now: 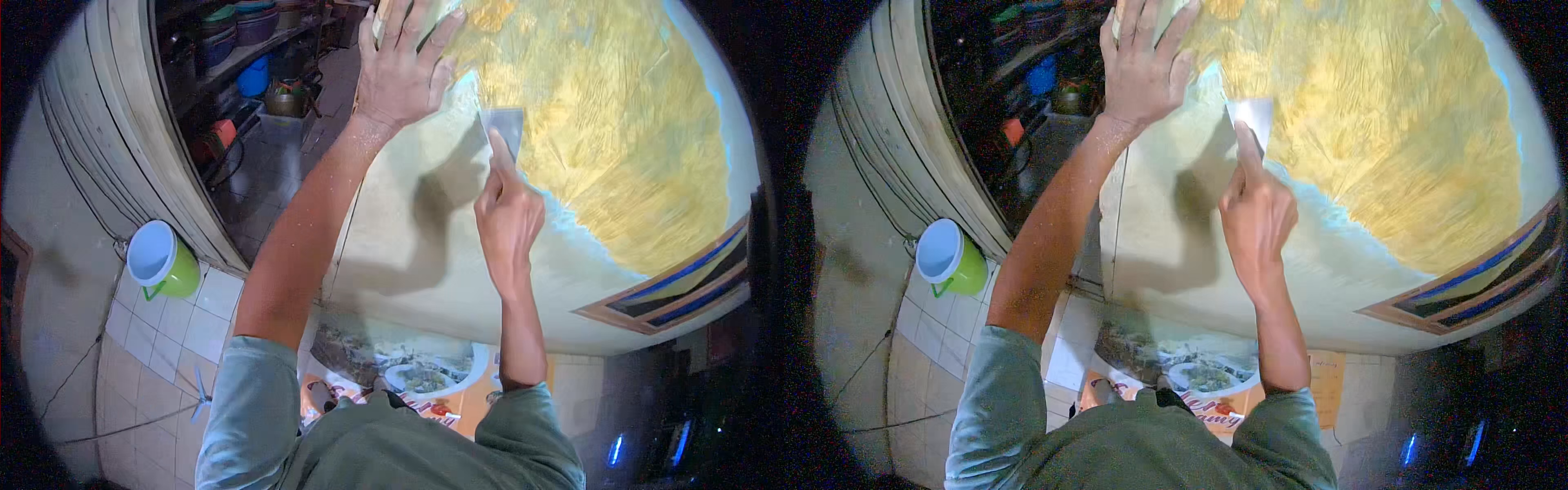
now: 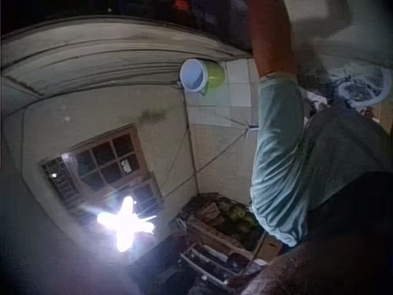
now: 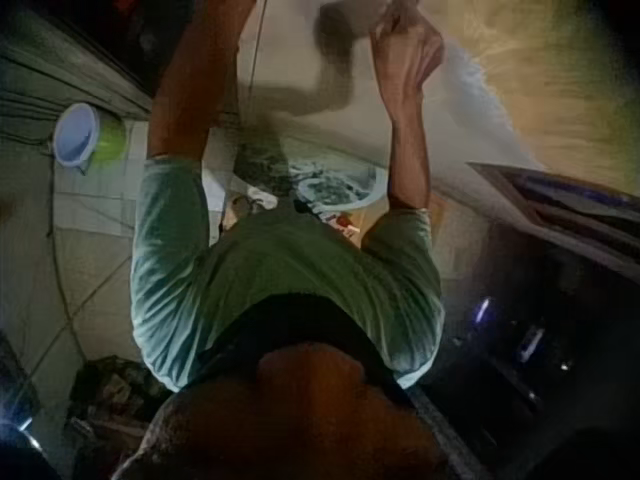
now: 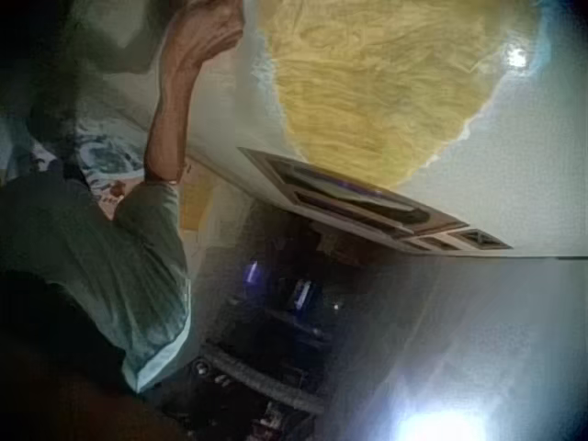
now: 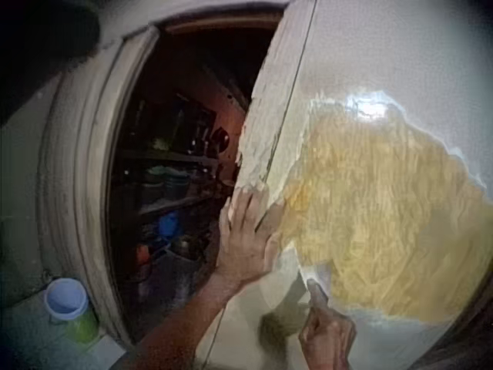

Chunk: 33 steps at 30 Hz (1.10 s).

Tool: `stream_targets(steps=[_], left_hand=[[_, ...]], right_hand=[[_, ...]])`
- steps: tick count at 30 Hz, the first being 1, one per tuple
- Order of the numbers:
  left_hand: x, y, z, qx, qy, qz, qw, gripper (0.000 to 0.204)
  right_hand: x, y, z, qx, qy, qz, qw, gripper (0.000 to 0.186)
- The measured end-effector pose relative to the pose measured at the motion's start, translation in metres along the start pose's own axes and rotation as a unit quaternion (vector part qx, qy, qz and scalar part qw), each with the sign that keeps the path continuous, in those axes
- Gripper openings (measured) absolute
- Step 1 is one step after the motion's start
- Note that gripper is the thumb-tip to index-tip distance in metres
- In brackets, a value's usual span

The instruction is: Using a putty knife to apply plaster or filler to a wall surface.

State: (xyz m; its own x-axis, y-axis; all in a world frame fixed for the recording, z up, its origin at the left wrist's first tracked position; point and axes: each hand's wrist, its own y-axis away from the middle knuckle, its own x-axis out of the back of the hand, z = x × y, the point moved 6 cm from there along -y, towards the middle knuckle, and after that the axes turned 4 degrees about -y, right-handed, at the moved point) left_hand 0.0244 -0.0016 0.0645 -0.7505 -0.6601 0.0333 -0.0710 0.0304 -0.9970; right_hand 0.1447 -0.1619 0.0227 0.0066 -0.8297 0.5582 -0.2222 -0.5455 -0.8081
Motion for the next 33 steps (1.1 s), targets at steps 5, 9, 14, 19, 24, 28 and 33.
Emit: stream_targets(steps=[5, 9, 14, 19, 24, 28, 33], left_hand=[[-0.017, 0.008, 0.003, -0.110, -0.088, 0.189, 0.972, 0.077], [-0.006, -0.002, 0.012, -0.010, -0.007, -0.027, 1.000, 0.080], [-0.019, 0.000, -0.020, -0.064, -0.030, 0.097, 0.993, 0.077], [-0.009, 0.002, 0.005, -0.004, 0.004, -0.018, 1.000, 0.075], [0.001, -0.001, -0.007, 0.007, 0.014, -0.031, 0.999, 0.070], [0.012, -0.004, -0.007, -0.018, -0.013, -0.005, 1.000, 0.068], [-0.011, -0.010, -0.026, -0.053, -0.075, 0.103, 0.990, 0.067]], right_hand=[[-0.006, 0.014, 0.016, -0.009, -0.028, -0.012, 1.000, 0.058], [-0.002, -0.013, -0.001, 0.002, -0.009, -0.002, 1.000, 0.054], [-0.012, 0.013, -0.002, 0.004, -0.050, 0.019, 0.999, 0.046], [-0.004, -0.025, -0.020, 0.019, -0.028, 0.038, 0.999, 0.046], [-0.010, -0.008, -0.016, -0.011, -0.023, 0.005, 1.000, 0.047], [-0.007, 0.004, -0.012, 0.002, -0.025, 0.017, 1.000, 0.059], [0.005, -0.022, -0.043, 0.045, -0.024, 0.023, 0.998, 0.063]])
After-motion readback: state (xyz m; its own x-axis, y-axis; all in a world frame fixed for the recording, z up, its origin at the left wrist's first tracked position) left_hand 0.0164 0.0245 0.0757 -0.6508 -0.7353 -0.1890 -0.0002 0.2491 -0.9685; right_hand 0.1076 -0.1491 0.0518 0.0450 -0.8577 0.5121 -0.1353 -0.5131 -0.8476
